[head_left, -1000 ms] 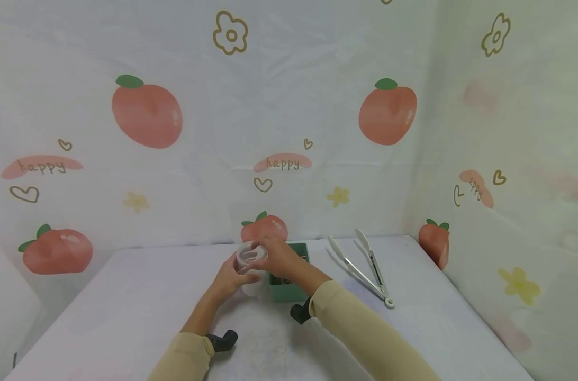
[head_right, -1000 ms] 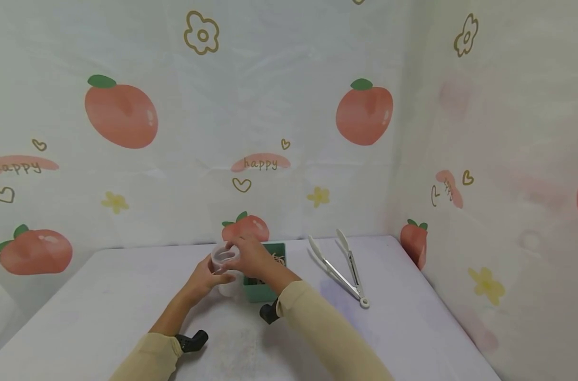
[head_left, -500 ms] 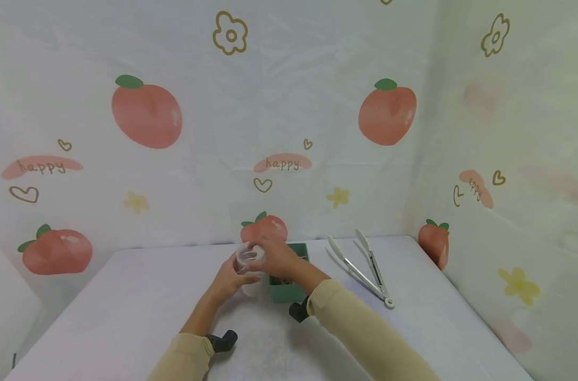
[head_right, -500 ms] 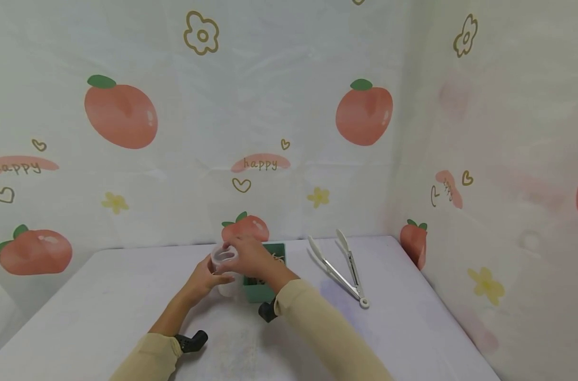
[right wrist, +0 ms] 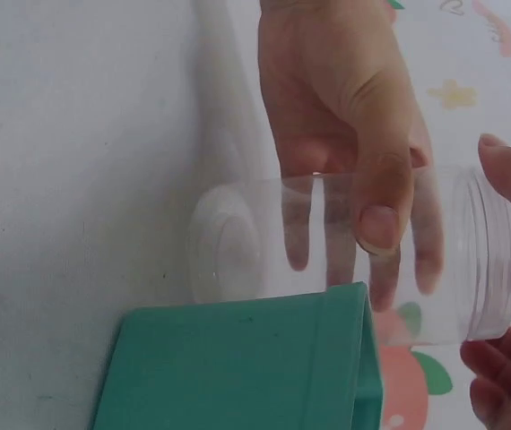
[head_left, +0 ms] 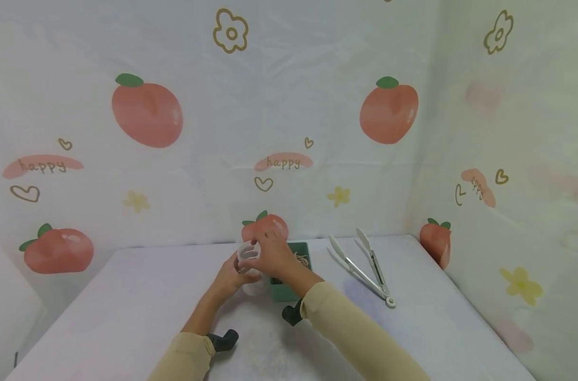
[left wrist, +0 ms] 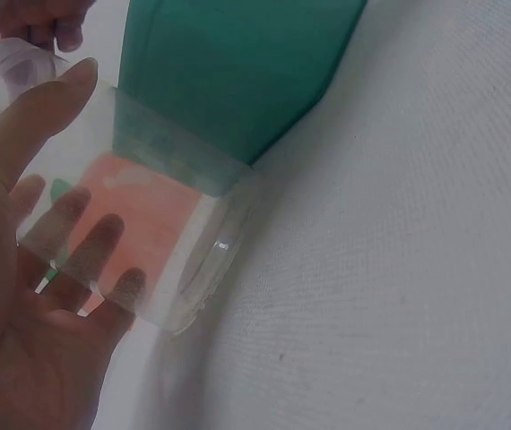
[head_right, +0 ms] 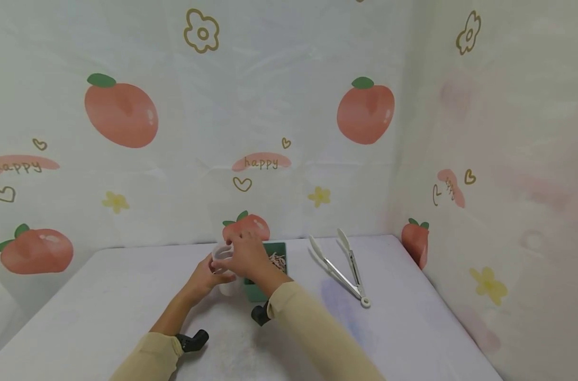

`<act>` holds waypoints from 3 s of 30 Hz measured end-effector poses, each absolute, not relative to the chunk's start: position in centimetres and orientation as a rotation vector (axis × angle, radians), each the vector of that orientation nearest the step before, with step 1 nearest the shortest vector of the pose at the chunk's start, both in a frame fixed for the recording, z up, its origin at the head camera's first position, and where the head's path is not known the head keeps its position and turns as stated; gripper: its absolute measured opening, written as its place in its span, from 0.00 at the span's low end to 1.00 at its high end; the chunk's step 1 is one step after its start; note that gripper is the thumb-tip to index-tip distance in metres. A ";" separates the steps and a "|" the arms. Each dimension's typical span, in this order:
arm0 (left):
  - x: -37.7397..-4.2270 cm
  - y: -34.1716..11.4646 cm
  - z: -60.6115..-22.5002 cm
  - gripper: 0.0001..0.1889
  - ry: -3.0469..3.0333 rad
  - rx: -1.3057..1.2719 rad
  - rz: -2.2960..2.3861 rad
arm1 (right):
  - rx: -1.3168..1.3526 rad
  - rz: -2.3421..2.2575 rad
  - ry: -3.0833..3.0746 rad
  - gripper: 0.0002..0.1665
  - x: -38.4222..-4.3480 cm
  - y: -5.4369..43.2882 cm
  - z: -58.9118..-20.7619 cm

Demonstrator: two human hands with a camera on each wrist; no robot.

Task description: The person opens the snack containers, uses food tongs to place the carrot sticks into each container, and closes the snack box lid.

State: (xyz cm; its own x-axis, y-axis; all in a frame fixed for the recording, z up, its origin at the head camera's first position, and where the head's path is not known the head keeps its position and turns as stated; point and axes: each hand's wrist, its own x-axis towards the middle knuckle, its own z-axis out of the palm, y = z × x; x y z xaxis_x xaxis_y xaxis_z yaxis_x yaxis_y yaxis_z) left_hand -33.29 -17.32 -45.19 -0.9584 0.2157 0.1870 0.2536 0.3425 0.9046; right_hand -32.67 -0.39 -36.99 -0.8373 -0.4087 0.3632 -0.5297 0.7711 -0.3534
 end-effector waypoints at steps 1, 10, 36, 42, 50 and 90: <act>-33.3 -17.3 -45.1 0.43 -2.545 -0.449 -1.737 | 0.734 0.705 -2.704 0.32 -32.6 -0.3 -37.0; -33.2 -17.4 -45.0 0.43 -2.503 -0.502 -1.780 | 0.864 1.035 -2.688 0.29 -33.0 0.5 -36.8; -33.1 -17.3 -45.3 0.42 -2.450 -0.520 -1.837 | 1.044 1.092 -2.678 0.24 -33.0 2.1 -35.9; -32.2 -17.1 -44.1 0.44 -2.444 -0.542 -1.861 | 1.020 1.051 -2.625 0.25 -33.3 2.2 -35.2; -31.5 -17.0 -42.7 0.40 -2.398 -0.649 -1.904 | 0.968 1.062 -2.547 0.19 -33.5 3.9 -35.2; -31.4 -16.8 -42.9 0.41 -2.402 -0.645 -1.891 | 0.583 1.055 -2.575 0.18 -32.7 15.8 -38.9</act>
State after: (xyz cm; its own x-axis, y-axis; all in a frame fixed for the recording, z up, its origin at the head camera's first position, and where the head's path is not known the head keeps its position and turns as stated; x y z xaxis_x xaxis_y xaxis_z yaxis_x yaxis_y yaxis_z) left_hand -31.35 -16.80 -42.86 -0.9146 0.3069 0.2633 0.3280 0.1822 0.9269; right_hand -32.69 15.79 -38.91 -0.8737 -0.2538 0.4151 -0.4721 0.6486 -0.5971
